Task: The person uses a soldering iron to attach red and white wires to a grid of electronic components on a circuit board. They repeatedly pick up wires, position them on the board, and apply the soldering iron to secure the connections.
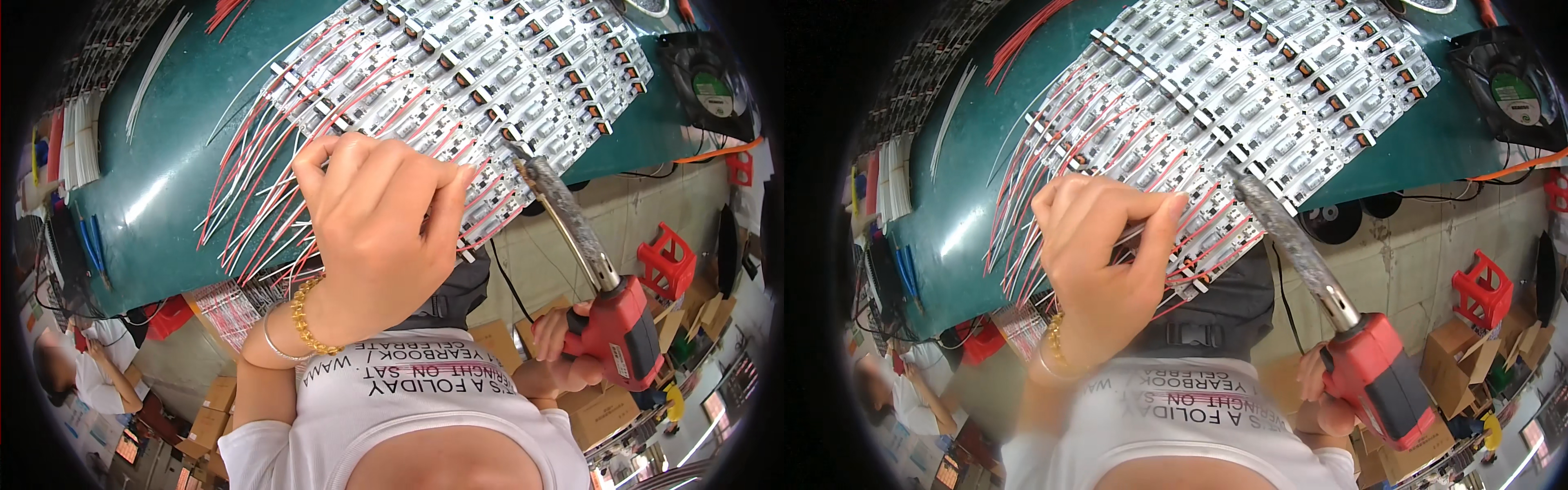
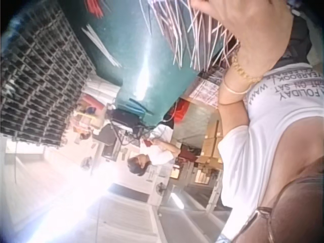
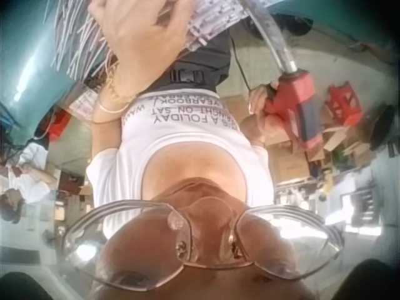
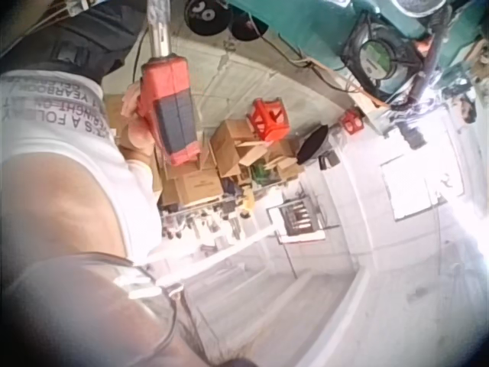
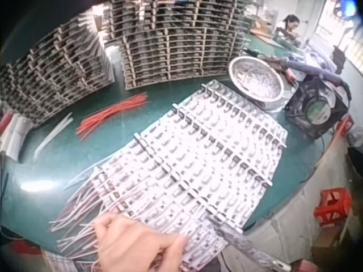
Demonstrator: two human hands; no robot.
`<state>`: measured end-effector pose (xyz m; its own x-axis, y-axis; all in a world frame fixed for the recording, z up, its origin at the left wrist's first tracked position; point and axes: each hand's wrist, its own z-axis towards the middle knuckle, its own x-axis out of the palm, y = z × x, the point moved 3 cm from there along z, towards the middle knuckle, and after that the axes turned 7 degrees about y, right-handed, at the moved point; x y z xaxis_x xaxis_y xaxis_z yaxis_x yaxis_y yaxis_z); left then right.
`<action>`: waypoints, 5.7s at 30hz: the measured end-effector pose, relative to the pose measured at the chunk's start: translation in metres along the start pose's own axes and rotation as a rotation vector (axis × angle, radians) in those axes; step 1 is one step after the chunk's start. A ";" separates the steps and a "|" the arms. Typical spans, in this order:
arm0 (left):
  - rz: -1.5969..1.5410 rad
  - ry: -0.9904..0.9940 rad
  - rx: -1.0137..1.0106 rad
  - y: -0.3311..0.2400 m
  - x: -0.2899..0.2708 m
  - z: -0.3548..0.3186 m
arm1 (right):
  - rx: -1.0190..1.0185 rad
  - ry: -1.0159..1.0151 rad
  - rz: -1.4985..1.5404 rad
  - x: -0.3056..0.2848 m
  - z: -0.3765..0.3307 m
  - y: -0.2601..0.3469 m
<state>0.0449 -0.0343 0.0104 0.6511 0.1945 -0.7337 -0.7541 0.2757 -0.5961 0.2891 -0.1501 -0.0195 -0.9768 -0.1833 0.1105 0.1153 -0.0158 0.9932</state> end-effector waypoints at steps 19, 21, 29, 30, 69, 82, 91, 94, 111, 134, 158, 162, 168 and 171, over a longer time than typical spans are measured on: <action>0.112 -0.013 0.048 0.000 0.006 0.001 | -0.053 0.111 0.103 -0.012 0.000 -0.007; 0.112 -0.011 0.058 -0.001 0.006 0.002 | -0.034 0.090 0.036 -0.012 -0.005 -0.006; 0.111 -0.007 0.062 0.001 0.006 0.003 | 0.028 0.028 0.030 -0.008 -0.006 -0.004; 0.106 -0.004 0.067 0.001 0.006 0.003 | 0.021 0.030 0.035 -0.008 -0.007 -0.004; 0.074 0.013 0.033 0.000 0.004 0.004 | -0.017 0.066 0.136 -0.008 -0.003 -0.006; -0.019 -0.045 -0.011 0.000 0.002 -0.003 | -0.018 0.071 0.192 -0.008 -0.001 0.000; 0.093 0.054 0.035 0.000 -0.001 -0.001 | -0.030 0.072 0.199 -0.009 -0.002 -0.003; 0.107 0.050 0.029 0.003 0.002 -0.001 | -0.024 0.077 0.195 -0.010 -0.001 -0.006; -0.020 0.107 -0.018 -0.005 -0.002 -0.001 | -0.040 0.040 0.173 -0.015 -0.011 -0.005; 0.048 0.066 0.022 -0.005 0.005 -0.003 | -0.043 0.035 0.188 -0.015 -0.016 -0.008; -0.030 0.179 0.010 -0.014 -0.006 -0.011 | 0.078 -0.069 0.095 -0.004 -0.020 -0.003; -0.026 0.176 0.007 -0.014 -0.005 -0.011 | 0.128 -0.136 0.118 0.004 -0.017 0.001; -0.025 0.186 0.008 -0.014 -0.006 -0.011 | 0.012 -0.038 0.145 -0.003 -0.019 -0.003; -0.022 0.184 0.007 -0.014 -0.006 -0.011 | -0.085 0.081 0.157 -0.021 -0.029 -0.014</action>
<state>0.0510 -0.0494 0.0197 0.6398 0.0127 -0.7685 -0.7390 0.2849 -0.6105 0.3130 -0.1747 -0.0369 -0.9284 -0.2684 0.2570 0.2833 -0.0637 0.9569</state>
